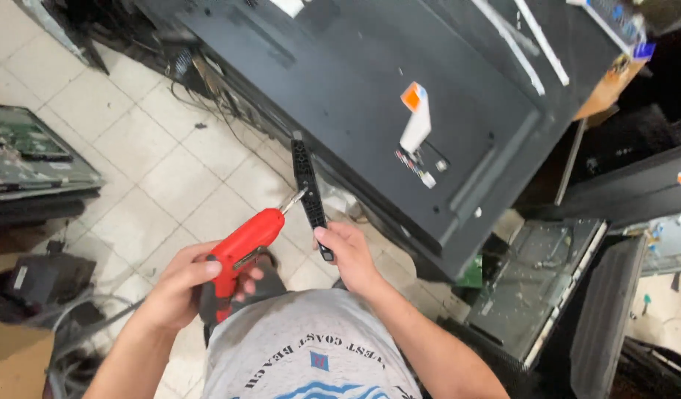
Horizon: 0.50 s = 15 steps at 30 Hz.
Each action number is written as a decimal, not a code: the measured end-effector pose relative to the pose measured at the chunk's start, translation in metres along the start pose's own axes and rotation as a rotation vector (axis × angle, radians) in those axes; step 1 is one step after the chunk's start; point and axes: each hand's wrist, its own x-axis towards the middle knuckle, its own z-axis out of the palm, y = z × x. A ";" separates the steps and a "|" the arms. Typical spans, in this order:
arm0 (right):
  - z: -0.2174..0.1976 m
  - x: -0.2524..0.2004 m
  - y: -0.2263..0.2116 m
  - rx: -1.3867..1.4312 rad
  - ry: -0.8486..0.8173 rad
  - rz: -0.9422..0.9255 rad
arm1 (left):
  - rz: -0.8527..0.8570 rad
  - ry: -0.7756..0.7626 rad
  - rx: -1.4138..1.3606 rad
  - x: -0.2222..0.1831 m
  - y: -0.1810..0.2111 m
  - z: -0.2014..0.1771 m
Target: Securing the back cover of a television using an electric screwdriver to fasten multiple screws.
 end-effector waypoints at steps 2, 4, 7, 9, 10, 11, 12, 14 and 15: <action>0.026 0.026 -0.017 0.037 0.051 -0.011 | 0.101 -0.080 -0.207 0.013 0.010 -0.041; 0.045 0.059 -0.034 -0.026 0.047 -0.049 | 0.074 -0.088 -0.273 0.032 0.025 -0.084; 0.095 0.096 -0.070 -0.023 0.088 -0.049 | 0.061 -0.084 -0.282 0.031 0.071 -0.135; 0.116 0.135 -0.104 0.032 0.147 -0.034 | 0.089 -0.096 -0.222 0.041 0.111 -0.168; 0.124 0.155 -0.117 0.050 0.145 -0.093 | 0.071 -0.130 -0.216 0.042 0.124 -0.187; 0.131 0.174 -0.129 0.069 0.143 -0.151 | 0.052 -0.165 -0.210 0.044 0.137 -0.205; 0.142 0.199 -0.154 0.066 0.145 -0.152 | 0.052 -0.167 -0.212 0.043 0.150 -0.217; 0.159 0.253 -0.205 -0.034 0.304 -0.173 | 0.045 -0.053 -0.149 0.045 0.178 -0.239; 0.169 0.283 -0.231 -0.034 0.306 -0.180 | 0.050 -0.057 -0.147 0.046 0.190 -0.247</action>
